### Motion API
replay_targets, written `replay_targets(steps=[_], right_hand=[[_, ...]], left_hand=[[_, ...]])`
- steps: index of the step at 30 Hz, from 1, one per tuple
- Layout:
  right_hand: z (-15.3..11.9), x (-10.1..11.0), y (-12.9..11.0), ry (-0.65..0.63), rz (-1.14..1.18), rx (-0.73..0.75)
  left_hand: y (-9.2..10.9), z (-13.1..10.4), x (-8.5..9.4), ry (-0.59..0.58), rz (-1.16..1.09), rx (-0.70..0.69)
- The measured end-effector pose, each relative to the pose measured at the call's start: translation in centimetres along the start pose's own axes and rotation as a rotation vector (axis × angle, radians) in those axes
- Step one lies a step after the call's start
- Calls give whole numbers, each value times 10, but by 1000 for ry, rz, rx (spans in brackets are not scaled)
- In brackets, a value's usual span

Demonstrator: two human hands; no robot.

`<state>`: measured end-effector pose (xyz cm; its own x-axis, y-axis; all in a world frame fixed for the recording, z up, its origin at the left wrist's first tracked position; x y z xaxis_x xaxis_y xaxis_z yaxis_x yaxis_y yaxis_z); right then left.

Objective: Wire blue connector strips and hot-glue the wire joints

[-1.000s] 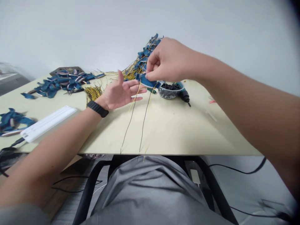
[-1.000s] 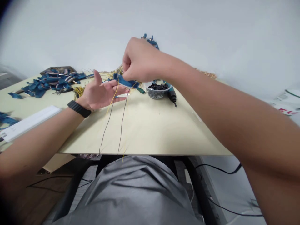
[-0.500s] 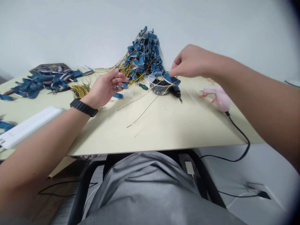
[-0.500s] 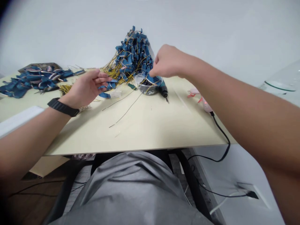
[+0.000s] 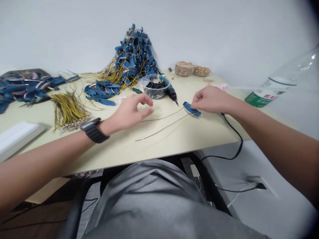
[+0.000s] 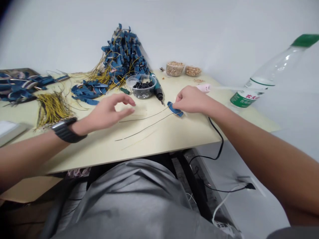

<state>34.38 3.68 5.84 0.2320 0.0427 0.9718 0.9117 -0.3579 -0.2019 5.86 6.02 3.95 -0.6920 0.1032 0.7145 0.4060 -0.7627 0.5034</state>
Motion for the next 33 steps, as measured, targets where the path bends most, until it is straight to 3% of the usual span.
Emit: replay_targets(steps=[6,9,12,26,33], right_hand=[[15,-10,11,42,-23,17],[21,-13,12,75,-45,49],[22,-12,10,116,-54,65],[24,-14,14,148,-54,41],[14,9,31,249,110,89]], left_hand=[[69,50,-79,-156,166,-61],[80,72,-111,-218,229,-63],[80,83,-130,-224,255,-76],[71,96,-148,-213,234,-57],[59,101,-155,-224,123,-35]])
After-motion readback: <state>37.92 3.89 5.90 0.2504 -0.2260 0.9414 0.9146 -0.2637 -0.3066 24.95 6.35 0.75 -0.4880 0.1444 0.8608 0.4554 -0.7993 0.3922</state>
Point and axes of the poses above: each hand's wrist, its own z-axis towards the middle knuckle, its own x-axis out of the back of the hand, y = z × x, the point moved 10 cm from there along z, towards the middle knuckle, and after that the axes turned 10 degrees about -x, right-handed, at the moved point
